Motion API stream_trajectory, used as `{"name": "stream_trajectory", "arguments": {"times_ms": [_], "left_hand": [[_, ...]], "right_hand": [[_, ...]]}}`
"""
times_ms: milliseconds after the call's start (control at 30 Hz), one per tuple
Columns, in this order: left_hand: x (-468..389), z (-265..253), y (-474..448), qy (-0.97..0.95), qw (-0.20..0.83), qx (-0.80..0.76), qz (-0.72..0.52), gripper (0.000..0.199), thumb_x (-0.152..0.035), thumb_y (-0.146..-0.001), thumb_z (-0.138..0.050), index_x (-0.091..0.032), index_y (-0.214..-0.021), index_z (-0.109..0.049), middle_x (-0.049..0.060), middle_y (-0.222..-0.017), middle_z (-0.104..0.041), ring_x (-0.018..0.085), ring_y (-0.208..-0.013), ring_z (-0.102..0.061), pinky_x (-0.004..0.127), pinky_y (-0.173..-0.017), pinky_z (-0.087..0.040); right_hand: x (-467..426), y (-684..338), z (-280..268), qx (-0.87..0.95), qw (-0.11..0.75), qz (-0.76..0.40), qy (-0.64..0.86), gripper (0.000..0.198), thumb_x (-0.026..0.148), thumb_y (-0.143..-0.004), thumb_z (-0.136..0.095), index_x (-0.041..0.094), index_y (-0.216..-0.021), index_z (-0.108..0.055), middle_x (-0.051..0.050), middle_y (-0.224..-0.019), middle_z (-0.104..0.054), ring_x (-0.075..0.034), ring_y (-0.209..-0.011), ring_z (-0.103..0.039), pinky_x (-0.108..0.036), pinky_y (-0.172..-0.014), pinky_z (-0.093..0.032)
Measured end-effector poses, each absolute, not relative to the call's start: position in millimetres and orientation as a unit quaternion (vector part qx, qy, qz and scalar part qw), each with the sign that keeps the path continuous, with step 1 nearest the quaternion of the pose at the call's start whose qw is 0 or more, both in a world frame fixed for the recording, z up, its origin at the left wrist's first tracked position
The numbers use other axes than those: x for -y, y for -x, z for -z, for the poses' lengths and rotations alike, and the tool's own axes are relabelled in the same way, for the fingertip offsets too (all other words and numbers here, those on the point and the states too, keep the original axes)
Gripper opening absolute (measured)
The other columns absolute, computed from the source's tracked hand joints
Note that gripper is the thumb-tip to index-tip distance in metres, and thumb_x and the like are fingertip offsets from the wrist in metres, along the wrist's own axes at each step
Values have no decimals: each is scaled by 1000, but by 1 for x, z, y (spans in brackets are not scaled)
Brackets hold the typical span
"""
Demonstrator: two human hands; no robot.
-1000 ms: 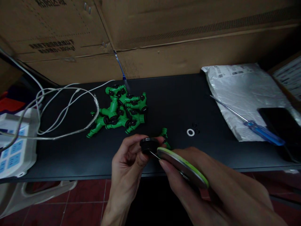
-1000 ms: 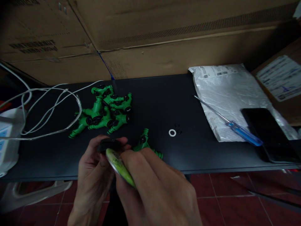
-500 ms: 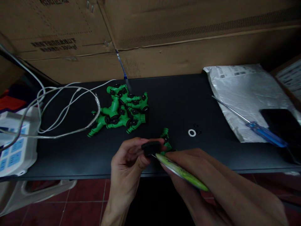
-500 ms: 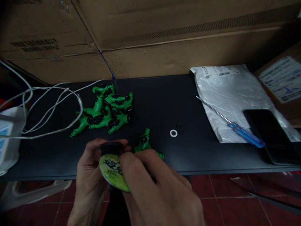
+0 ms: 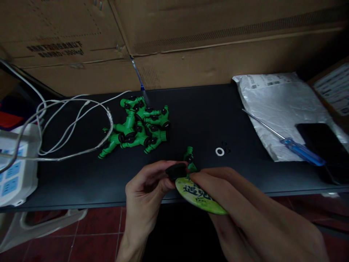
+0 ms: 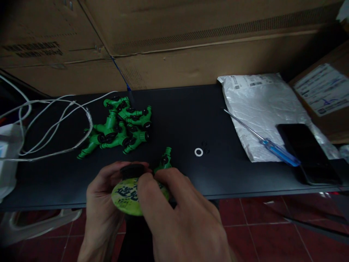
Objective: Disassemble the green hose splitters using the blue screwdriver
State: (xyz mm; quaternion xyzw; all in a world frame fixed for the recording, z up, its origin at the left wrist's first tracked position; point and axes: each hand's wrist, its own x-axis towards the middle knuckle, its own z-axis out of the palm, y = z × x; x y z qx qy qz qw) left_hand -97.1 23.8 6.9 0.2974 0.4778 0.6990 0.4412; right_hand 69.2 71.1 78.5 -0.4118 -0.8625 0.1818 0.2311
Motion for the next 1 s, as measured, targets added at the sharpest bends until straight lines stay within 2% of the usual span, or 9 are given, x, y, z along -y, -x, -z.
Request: {"name": "stream_trajectory", "arguments": {"times_ms": [133,267,433,567,700,867,1000], "left_hand": [[-24,-6,98,-328,401,-510,-686,30,-16,-82,-85,-35,-105,-82,-2,-100,-84,15,-87,-81,15,-79,-63],[-23,-6,97,-337,352,-564,-667,29,-21,-82,-86,-34,-107,-82,-2,-92,-83,12,-74,-79,13,-73,-62],[-19,-8,94,-334,314,-609,-647,28,-23,-80,-87,-31,-107,-82,-1,-89,-83,11,-67,-78,13,-70,-63],[-17,-14,90,-326,316,-616,-644,31,-18,-79,-86,-32,-107,-82,-1,-94,-84,17,-77,-81,16,-71,-65],[-15,-18,87,-321,328,-605,-650,34,-13,-82,-82,-35,-109,-81,-2,-100,-84,18,-89,-81,16,-77,-65],[-14,-16,86,-304,334,-608,-653,30,-19,-81,-86,-32,-108,-81,-1,-98,-84,18,-84,-82,17,-76,-65],[-15,-14,86,-294,326,-625,-646,32,-20,-76,-89,-31,-106,-82,-3,-94,-84,16,-78,-81,14,-72,-64]], "right_hand": [[-76,-68,-78,870,244,-218,369,33,10,-94,-45,27,-117,-61,1,-104,-77,-13,-83,-77,-18,-66,-59],[-75,-63,-79,862,266,-235,363,16,15,-100,-52,23,-109,-61,-1,-95,-75,-14,-77,-75,-18,-69,-60],[-72,-59,-77,842,303,-247,370,11,15,-100,-57,20,-107,-64,0,-86,-72,-12,-72,-73,-17,-69,-60],[-73,-62,-78,849,277,-254,372,20,15,-99,-54,22,-113,-66,-1,-93,-75,-14,-77,-76,-18,-69,-63],[-71,-63,-80,856,240,-231,396,24,17,-96,-56,29,-114,-66,2,-100,-78,-16,-69,-77,-22,-66,-65],[-65,-56,-79,817,315,-260,407,17,10,-97,-55,25,-99,-62,2,-98,-78,-14,-82,-78,-19,-75,-62],[-68,-52,-77,802,311,-296,415,15,12,-98,-56,24,-99,-65,1,-94,-77,-15,-79,-77,-19,-69,-61]]}}
